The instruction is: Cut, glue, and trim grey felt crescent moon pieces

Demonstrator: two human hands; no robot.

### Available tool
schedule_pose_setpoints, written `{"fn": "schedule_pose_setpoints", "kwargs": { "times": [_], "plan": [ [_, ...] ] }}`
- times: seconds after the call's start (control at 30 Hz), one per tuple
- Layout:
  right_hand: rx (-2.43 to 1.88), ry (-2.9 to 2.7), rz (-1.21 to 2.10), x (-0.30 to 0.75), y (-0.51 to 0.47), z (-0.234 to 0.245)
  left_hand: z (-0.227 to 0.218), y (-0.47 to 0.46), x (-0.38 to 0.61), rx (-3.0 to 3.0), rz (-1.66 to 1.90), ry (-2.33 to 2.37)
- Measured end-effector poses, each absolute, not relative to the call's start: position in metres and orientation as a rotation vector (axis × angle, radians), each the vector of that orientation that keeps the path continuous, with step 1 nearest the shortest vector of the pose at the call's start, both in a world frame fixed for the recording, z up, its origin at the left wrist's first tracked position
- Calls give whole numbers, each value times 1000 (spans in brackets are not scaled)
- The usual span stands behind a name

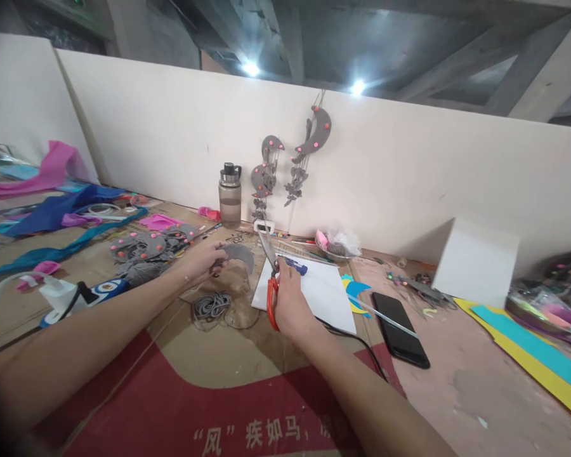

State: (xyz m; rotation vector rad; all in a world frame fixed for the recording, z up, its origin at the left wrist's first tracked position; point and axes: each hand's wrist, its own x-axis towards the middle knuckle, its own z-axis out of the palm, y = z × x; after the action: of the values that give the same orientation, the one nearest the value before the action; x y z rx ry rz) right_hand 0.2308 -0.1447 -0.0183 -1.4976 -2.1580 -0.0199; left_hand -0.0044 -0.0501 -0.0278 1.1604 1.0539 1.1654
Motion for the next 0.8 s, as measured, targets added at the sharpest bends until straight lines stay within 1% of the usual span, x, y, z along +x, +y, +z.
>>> {"fn": "schedule_pose_setpoints", "kwargs": {
  "times": [0.1, 0.17, 0.43, 0.53, 0.63, 0.73, 0.8],
  "plan": [
    [-1430, -2149, 68, 231, -144, -12, -26, -49, -4, 1217, 1140, 1049],
    [-1408, -2163, 68, 230, -145, -9, -26, -46, -5, 1246, 1141, 1048],
    [-1637, -2224, -175, 224, -151, -3, -18, -49, -3, 1271, 1198, 899],
    [-1778, -2207, -265, 225, -150, -2, -15, -53, -2, 1290, 1207, 874],
    [-1828, -2199, -321, 227, -148, -4, -15, -53, -3, 1315, 1201, 885],
    [-1763, -2114, -244, 227, -144, -8, -14, -53, -4, 1329, 1179, 932],
    [-1650, -1996, -44, 224, -141, -9, -12, -54, -3, 1299, 1174, 950]
  ]
}}
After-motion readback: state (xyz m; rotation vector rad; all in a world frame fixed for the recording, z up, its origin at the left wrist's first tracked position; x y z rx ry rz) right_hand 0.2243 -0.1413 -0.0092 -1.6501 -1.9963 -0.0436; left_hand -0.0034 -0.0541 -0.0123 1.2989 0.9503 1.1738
